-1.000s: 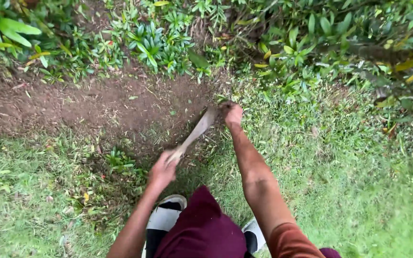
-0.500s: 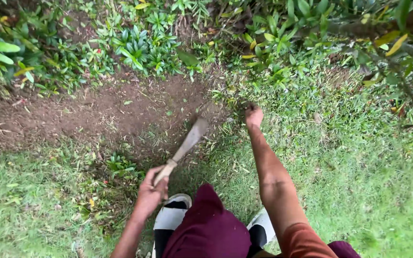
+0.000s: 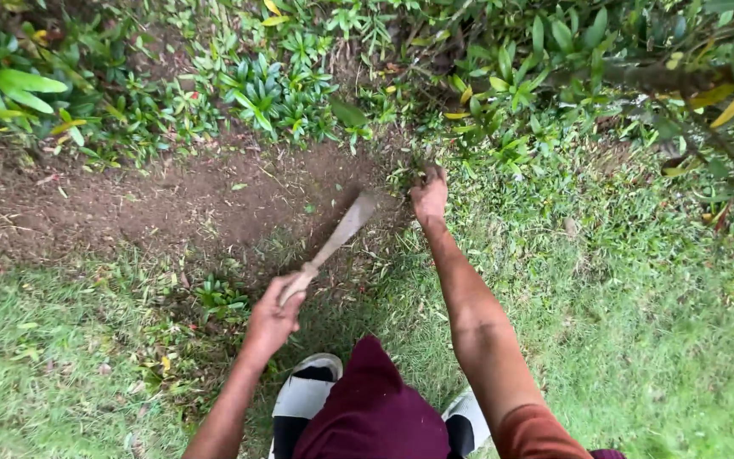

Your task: The person uses a machete to scrape grass and soil from the ground while pulling up vegetation by hand. They move along the edge of a bush, clearing a narrow path of bare earth.

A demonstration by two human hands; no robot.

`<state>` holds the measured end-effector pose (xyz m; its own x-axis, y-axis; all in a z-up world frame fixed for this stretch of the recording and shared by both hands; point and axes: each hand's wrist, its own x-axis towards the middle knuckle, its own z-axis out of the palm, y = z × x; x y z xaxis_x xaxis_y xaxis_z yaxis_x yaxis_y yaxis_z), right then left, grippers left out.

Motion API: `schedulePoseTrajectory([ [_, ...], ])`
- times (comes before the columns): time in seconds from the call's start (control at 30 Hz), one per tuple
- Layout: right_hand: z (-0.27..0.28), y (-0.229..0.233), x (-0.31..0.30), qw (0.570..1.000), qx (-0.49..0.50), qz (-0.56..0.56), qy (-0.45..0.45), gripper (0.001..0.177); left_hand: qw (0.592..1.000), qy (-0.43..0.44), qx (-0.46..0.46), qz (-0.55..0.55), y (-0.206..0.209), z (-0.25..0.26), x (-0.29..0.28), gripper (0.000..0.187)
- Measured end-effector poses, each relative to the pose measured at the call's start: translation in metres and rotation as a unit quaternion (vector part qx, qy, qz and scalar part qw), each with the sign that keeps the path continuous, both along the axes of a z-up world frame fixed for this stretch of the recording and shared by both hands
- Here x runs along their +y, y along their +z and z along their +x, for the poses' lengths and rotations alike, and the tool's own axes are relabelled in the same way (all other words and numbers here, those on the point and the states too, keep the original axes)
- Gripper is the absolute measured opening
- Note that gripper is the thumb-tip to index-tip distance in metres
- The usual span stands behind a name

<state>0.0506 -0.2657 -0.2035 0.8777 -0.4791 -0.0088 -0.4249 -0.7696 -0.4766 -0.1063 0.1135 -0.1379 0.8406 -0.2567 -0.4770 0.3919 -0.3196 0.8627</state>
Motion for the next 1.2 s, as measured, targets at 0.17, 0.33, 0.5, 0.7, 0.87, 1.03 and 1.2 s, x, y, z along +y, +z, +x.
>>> schedulePoseTrajectory([
  [0.17,0.015,0.012,0.031,0.989,-0.018,0.025,0.144,0.042,0.974,0.058,0.197,-0.101,-0.031,0.062,-0.047,0.028],
  [0.33,0.003,-0.068,0.0,0.997,-0.015,0.018,0.068,0.024,0.996,-0.056,-0.029,0.061,-0.024,0.074,-0.051,0.046],
  [0.5,-0.084,-0.043,-0.039,0.99,-0.052,0.127,0.034,0.018,0.902,-0.217,-0.299,0.225,0.02,0.04,-0.027,0.069],
  [0.7,-0.162,-0.102,-0.149,0.971,-0.153,0.064,-0.174,0.007,0.988,0.028,0.149,-0.041,0.025,-0.019,0.027,0.041],
  [0.87,-0.132,-0.027,-0.109,0.934,-0.16,0.26,-0.185,0.014,0.98,0.041,0.184,-0.057,0.024,0.023,-0.042,0.036],
  [1.03,-0.091,-0.059,-0.079,0.979,-0.176,0.101,-0.004,0.017,0.993,0.024,-0.114,-0.002,-0.021,0.0,-0.114,0.035],
  [1.2,-0.033,0.031,0.023,0.992,-0.051,0.114,-0.004,0.04,0.985,-0.111,0.021,0.132,-0.063,-0.063,-0.054,0.039],
])
